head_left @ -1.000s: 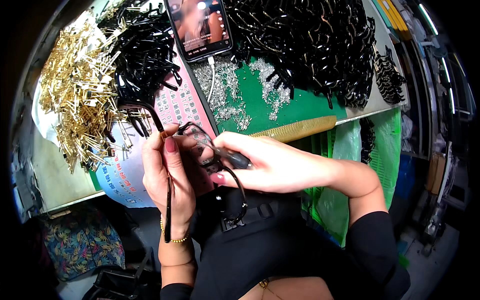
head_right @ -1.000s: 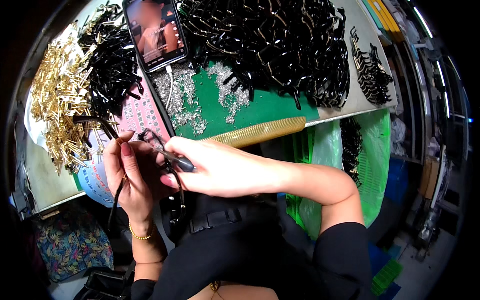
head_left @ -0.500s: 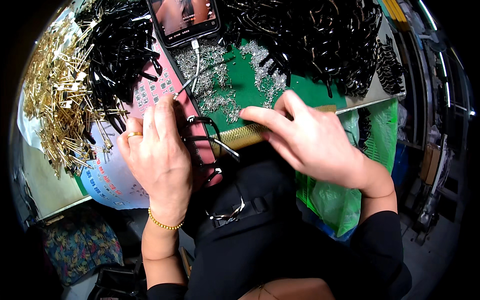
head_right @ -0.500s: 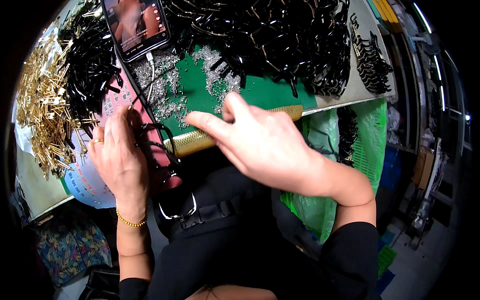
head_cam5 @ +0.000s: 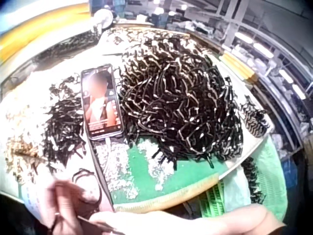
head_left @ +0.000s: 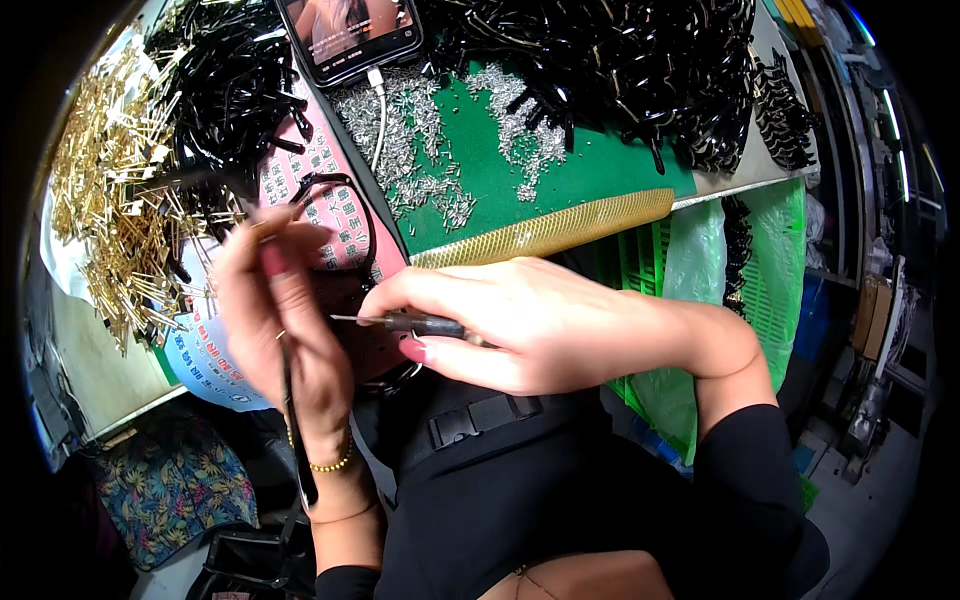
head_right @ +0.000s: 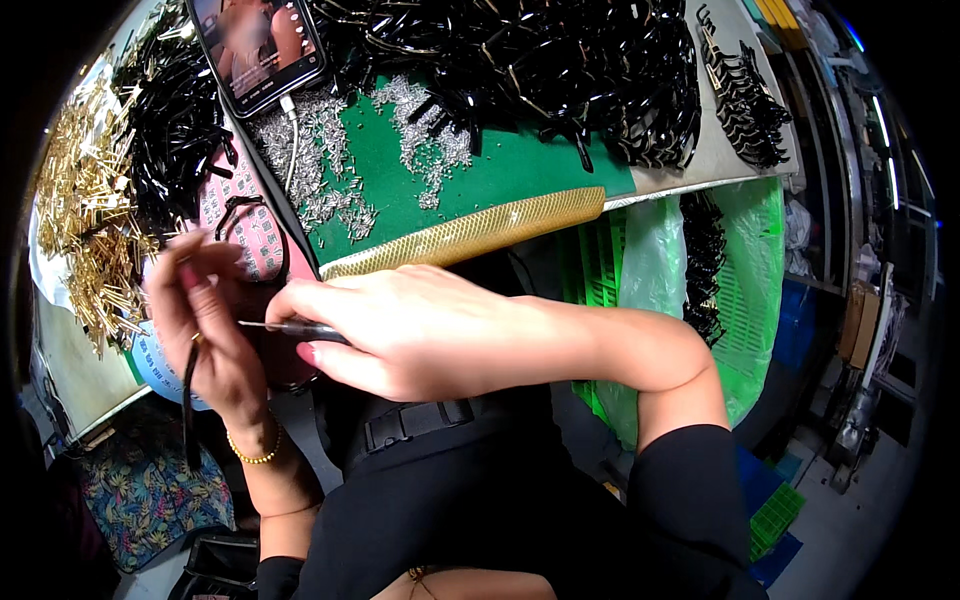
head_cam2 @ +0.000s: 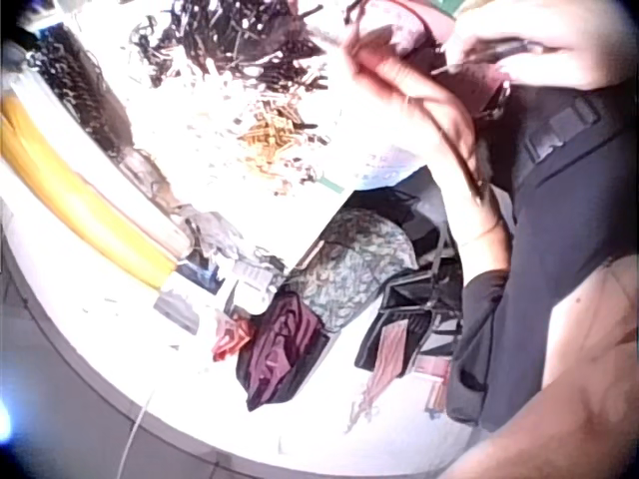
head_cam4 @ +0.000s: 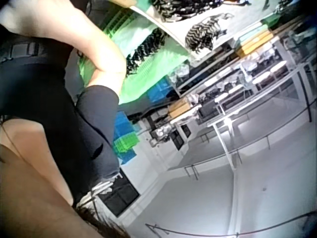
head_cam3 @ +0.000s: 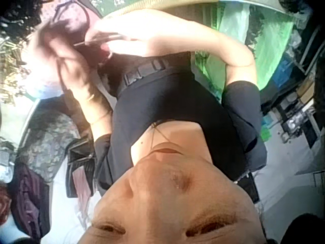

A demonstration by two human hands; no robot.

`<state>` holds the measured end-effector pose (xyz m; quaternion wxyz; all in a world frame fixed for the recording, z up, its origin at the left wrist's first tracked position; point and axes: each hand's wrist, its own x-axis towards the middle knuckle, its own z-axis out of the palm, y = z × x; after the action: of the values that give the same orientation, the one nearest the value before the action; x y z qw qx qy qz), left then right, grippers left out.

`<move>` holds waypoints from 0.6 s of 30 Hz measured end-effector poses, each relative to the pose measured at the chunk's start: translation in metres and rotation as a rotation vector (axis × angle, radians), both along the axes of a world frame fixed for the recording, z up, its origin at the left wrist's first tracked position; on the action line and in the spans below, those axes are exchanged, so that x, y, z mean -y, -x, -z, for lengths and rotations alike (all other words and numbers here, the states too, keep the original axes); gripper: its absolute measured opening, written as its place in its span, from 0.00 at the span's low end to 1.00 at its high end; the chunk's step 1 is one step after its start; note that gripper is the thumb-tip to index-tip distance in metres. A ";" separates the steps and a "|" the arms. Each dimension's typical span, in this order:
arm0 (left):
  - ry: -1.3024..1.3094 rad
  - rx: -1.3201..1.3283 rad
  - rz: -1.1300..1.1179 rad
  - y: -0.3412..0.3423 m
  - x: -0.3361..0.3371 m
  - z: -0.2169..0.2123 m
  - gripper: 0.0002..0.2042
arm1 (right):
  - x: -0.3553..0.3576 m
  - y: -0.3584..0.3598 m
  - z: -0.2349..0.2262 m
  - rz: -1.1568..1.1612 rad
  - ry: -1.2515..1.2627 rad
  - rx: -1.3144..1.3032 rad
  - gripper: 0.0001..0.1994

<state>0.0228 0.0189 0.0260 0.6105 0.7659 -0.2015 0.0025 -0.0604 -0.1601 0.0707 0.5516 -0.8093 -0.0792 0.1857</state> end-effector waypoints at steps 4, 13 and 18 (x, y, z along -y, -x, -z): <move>-0.214 0.069 0.014 0.001 -0.013 0.021 0.11 | 0.023 0.014 -0.028 -0.073 0.714 0.223 0.21; -0.233 0.104 0.009 -0.002 -0.007 0.016 0.08 | 0.030 0.008 -0.018 0.052 0.955 0.219 0.31; -0.299 0.320 0.035 -0.011 -0.004 0.009 0.06 | 0.051 0.023 -0.019 0.098 0.926 0.195 0.23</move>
<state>0.0341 0.0228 0.0170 0.4504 0.8342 -0.3071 0.0834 -0.0837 -0.2108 0.0897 0.1309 -0.9865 -0.0011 0.0984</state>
